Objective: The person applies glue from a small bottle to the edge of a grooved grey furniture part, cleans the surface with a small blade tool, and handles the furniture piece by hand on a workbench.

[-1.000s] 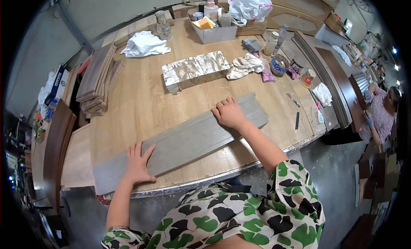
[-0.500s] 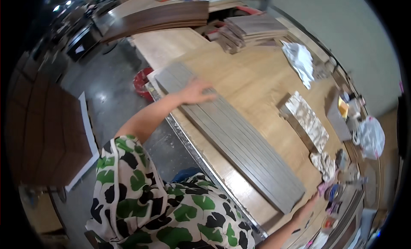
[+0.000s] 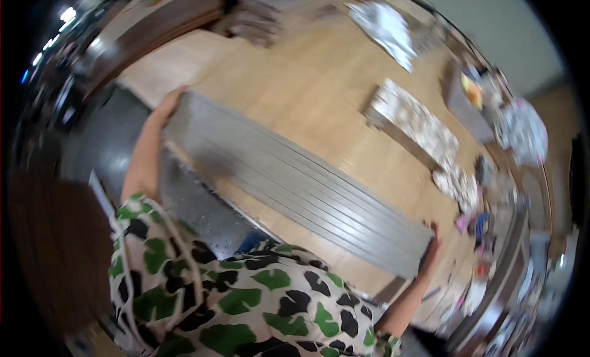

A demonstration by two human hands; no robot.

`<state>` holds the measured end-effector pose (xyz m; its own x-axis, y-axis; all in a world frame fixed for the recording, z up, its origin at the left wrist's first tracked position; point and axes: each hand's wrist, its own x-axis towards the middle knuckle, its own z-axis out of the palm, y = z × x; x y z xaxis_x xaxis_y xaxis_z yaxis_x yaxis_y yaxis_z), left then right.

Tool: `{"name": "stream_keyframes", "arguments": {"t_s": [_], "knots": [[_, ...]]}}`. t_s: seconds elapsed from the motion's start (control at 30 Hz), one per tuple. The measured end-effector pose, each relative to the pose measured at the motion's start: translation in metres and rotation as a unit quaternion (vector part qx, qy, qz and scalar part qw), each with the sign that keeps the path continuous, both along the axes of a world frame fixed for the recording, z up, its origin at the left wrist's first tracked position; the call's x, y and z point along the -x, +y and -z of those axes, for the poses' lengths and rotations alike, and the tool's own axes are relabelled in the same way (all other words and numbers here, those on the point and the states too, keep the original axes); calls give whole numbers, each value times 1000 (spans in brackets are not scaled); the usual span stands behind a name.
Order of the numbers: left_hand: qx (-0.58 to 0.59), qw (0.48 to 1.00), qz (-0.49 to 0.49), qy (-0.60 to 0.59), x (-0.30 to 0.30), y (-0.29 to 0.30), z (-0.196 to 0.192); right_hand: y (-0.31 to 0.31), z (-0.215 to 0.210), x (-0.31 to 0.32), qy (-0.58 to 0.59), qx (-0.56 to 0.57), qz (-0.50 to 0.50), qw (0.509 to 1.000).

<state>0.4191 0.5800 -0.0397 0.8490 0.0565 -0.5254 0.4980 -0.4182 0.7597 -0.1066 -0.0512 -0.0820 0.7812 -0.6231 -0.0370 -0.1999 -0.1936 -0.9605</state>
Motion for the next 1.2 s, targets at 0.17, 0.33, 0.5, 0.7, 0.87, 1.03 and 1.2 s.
{"name": "stream_keyframes", "arguments": {"t_s": [0.17,0.33,0.5,0.7,0.87,1.03,1.2], "knots": [[85,995,49,-11,-4,46,23,4,9,-23,-7,-75,2,997],[-40,987,52,-149,-38,75,40,28,-28,-35,-77,-242,50,966],[-78,989,1,-128,-53,57,38,26,-15,-11,-166,-313,92,931],[-10,998,-44,-52,-55,63,36,40,-23,-9,-138,-310,90,936],[146,984,101,17,-39,126,24,46,-19,10,-155,-290,125,936],[242,970,-13,27,29,130,24,92,-51,16,-89,-296,145,940],[346,937,-28,-21,32,130,42,86,-46,17,-80,-293,116,946]]}}
